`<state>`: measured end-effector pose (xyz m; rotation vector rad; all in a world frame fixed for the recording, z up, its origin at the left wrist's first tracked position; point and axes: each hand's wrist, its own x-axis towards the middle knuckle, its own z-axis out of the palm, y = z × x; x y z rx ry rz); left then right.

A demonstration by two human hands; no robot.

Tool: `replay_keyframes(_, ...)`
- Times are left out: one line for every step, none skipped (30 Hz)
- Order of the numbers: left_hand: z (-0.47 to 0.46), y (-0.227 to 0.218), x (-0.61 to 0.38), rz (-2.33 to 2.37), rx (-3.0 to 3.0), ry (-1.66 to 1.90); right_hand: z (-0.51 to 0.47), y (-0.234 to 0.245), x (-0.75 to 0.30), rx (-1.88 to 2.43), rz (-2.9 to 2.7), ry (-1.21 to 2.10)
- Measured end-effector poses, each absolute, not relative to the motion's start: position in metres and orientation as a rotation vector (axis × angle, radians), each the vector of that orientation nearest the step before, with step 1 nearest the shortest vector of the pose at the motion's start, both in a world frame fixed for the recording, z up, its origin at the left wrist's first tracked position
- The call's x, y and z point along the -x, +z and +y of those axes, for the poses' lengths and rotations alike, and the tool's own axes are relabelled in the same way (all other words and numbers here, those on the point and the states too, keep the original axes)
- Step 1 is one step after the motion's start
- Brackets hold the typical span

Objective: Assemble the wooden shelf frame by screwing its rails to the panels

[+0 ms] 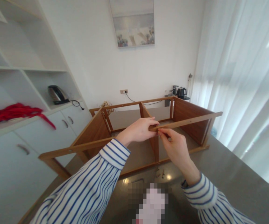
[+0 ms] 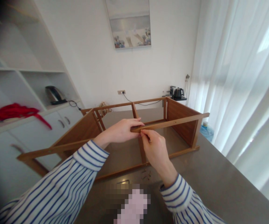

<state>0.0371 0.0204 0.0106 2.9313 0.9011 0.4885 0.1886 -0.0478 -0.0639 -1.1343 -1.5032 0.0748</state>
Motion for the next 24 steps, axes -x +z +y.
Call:
replay_keyframes(0.02,0.011,-0.037,0.896,-2.933,0.486,-0.048,-0.064,-0.189,1.136,-1.51,0.073)
replay_keyframes(0.021,0.01,-0.037,0.892,-2.933,0.483,-0.048,-0.064,-0.19,1.137,-1.518,0.074)
replay_keyframes(0.021,0.01,-0.037,0.892,-2.931,0.481,-0.048,-0.063,-0.19,1.139,-1.524,0.078)
replay_keyframes(0.021,0.01,-0.037,0.895,-2.93,0.478,-0.048,-0.063,-0.19,1.139,-1.527,0.083)
replay_keyframes(0.021,0.011,-0.037,0.899,-2.929,0.476,-0.048,-0.062,-0.191,1.14,-1.527,0.09)
replay_keyframes(0.021,0.011,-0.037,0.901,-2.928,0.473,-0.049,-0.061,-0.191,1.142,-1.527,0.098)
replay_keyframes(0.022,0.011,-0.037,0.9,-2.929,0.471,-0.049,-0.06,-0.191,1.145,-1.527,0.107)
replay_keyframes(0.022,0.011,-0.037,0.895,-2.931,0.467,-0.05,-0.059,-0.192,1.149,-1.527,0.117)
replay_keyframes(0.022,0.012,-0.037,0.885,-2.935,0.462,-0.05,-0.058,-0.192,1.153,-1.529,0.126)
replay_keyframes(0.022,0.012,-0.037,0.875,-2.94,0.458,-0.05,-0.056,-0.192,1.158,-1.532,0.134)
replay_keyframes(0.022,0.013,-0.038,0.866,-2.945,0.453,-0.05,-0.055,-0.192,1.161,-1.537,0.143)
replay_keyframes(0.022,0.013,-0.038,0.859,-2.949,0.446,-0.05,-0.054,-0.192,1.163,-1.539,0.153)
replay_keyframes(0.022,0.014,-0.039,0.855,-2.952,0.44,-0.05,-0.054,-0.192,1.165,-1.54,0.162)
replay_keyframes(0.022,0.015,-0.039,0.852,-2.952,0.435,-0.05,-0.054,-0.191,1.169,-1.539,0.168)
replay_keyframes(0.022,0.015,-0.04,0.848,-2.948,0.427,-0.05,-0.054,-0.191,1.174,-1.536,0.173)
replay_keyframes(0.023,0.016,-0.04,0.841,-2.942,0.414,-0.05,-0.054,-0.191,1.18,-1.531,0.176)
replay_keyframes(0.024,0.017,-0.041,0.832,-2.933,0.395,-0.05,-0.055,-0.191,1.186,-1.526,0.176)
replay_keyframes(0.025,0.017,-0.041,0.824,-2.922,0.373,-0.051,-0.056,-0.191,1.189,-1.521,0.176)
replay_keyframes(0.026,0.018,-0.041,0.818,-2.913,0.349,-0.051,-0.057,-0.191,1.192,-1.517,0.176)
replay_keyframes(0.028,0.019,-0.042,0.807,-2.91,0.322,-0.051,-0.057,-0.191,1.194,-1.512,0.175)
replay_keyframes(0.031,0.019,-0.042,0.792,-2.913,0.295,-0.051,-0.058,-0.191,1.197,-1.508,0.175)
replay_keyframes(0.034,0.02,-0.043,0.778,-2.92,0.267,-0.051,-0.059,-0.191,1.2,-1.505,0.174)
replay_keyframes(0.036,0.021,-0.043,0.767,-2.928,0.237,-0.051,-0.059,-0.191,1.204,-1.502,0.174)
replay_keyframes(0.039,0.022,-0.044,0.762,-2.937,0.206,-0.051,-0.06,-0.191,1.204,-1.498,0.174)
